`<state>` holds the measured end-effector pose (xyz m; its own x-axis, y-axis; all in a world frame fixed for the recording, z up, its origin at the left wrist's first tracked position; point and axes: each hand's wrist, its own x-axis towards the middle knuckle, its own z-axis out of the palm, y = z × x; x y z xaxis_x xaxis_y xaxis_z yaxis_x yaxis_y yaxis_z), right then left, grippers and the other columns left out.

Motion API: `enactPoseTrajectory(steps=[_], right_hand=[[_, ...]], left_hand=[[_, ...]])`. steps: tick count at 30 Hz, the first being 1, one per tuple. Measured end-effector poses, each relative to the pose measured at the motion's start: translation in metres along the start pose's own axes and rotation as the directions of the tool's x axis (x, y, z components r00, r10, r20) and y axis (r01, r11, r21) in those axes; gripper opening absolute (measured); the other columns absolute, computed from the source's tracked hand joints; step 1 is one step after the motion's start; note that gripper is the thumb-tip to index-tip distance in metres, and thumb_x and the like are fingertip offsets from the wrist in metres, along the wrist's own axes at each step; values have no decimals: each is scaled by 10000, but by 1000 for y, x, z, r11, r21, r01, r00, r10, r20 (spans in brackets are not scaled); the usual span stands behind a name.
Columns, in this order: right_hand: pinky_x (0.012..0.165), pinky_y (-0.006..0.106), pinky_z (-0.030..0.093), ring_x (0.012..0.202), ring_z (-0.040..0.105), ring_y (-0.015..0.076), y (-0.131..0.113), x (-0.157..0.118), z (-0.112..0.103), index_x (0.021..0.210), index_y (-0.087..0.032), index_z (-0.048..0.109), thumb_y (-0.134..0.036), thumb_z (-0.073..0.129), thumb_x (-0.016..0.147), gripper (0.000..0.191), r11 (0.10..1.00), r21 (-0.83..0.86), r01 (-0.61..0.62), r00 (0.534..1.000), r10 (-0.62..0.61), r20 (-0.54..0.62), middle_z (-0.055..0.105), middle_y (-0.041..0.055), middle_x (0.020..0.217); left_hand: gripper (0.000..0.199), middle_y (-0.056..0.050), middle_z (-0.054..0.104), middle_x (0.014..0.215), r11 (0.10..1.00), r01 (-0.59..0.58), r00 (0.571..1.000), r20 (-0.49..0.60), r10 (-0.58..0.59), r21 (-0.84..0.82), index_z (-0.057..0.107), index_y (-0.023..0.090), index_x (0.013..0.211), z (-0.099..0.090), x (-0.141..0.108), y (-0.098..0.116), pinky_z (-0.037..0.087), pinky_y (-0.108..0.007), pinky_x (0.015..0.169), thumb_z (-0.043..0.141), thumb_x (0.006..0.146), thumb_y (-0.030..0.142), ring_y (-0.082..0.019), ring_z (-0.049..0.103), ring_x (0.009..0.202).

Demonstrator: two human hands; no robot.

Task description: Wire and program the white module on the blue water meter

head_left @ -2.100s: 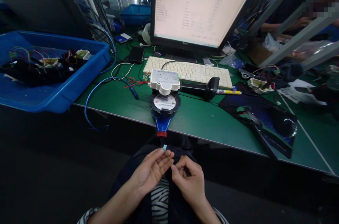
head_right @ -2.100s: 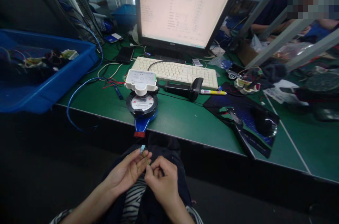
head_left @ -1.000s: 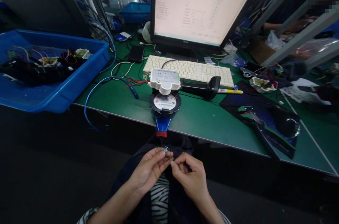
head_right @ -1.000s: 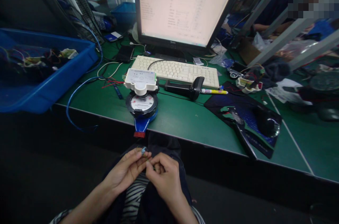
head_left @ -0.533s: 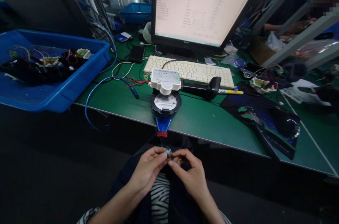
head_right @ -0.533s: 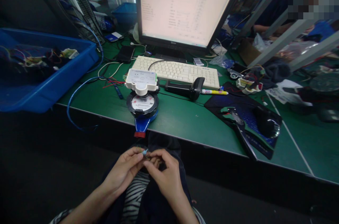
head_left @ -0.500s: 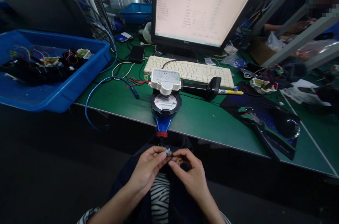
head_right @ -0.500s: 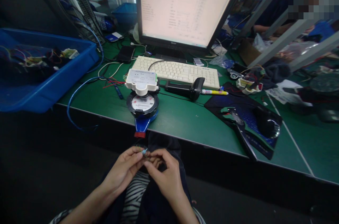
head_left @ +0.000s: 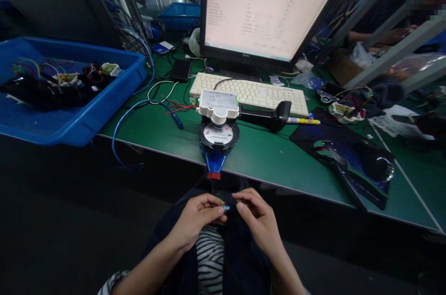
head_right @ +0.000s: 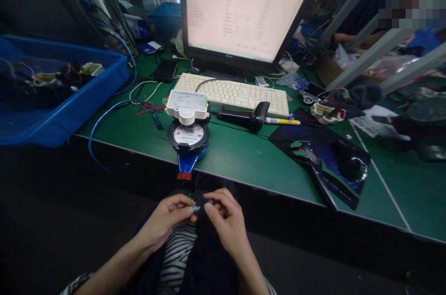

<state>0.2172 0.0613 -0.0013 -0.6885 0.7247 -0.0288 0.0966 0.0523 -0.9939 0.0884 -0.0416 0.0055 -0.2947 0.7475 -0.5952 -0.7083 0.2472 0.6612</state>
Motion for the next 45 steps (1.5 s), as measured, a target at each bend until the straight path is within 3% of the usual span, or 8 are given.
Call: enactPoseTrajectory(steps=[5,9,12,16,22,31,40,45], right_hand=[[537,234,409,666,525,148,-1,10,0,762,-191,702,-292,647,780,117,1000,2,-28,987,27,156,552,28,751],[588,243,439,674,532,147,4,11,2,677,-175,651,-298,663,769,154,992,123,-17,1000,18,-8,551,23,732],[478,212,417,538,496,105,5,11,1,731,-171,633,-332,638,797,175,985,168,-26,994,43,-103,574,18,712],[374,179,382,422,471,83,4,10,3,777,-167,603,-376,596,837,217,974,222,-52,989,81,-124,624,24,654],[415,178,476,484,578,106,11,9,7,805,-170,591,-374,657,803,215,907,410,-92,979,157,-129,654,21,667],[455,193,518,546,619,125,15,9,6,813,-169,596,-375,677,788,223,887,452,-96,961,202,-191,658,26,695],[487,165,529,574,628,110,18,13,5,791,-170,610,-380,714,754,237,862,499,-91,938,242,-246,675,28,723],[479,162,528,552,619,105,19,14,5,778,-166,619,-374,733,735,241,846,523,-103,936,260,-236,666,22,691]], left_hand=[[271,-10,634,523,993,88,989,109,-96,81,672,102,709,2,-1,-5,469,-212,513,810,561,283,-97,579,465],[255,-5,634,539,991,84,992,89,-93,106,683,109,682,3,-1,-4,443,-196,484,819,537,270,-81,552,461],[228,-16,651,575,995,70,995,71,-75,73,692,110,677,4,0,-4,448,-205,534,821,532,230,-86,563,507],[213,-15,640,580,997,54,997,52,-57,50,702,106,698,4,3,-5,430,-214,547,812,544,205,-87,543,525],[218,-29,657,645,996,58,997,45,-61,71,709,108,692,4,5,-5,434,-225,582,812,540,224,-96,544,574],[174,-40,690,650,992,38,998,48,-45,123,717,117,686,2,5,-4,421,-232,639,795,549,191,-111,574,599],[247,-61,688,685,987,128,990,40,-133,93,702,113,770,-1,5,-6,486,-251,593,789,575,236,-171,651,664],[273,-14,621,613,990,1,1000,15,-3,143,709,120,861,-4,6,-8,436,-188,538,768,602,185,-87,556,559]])
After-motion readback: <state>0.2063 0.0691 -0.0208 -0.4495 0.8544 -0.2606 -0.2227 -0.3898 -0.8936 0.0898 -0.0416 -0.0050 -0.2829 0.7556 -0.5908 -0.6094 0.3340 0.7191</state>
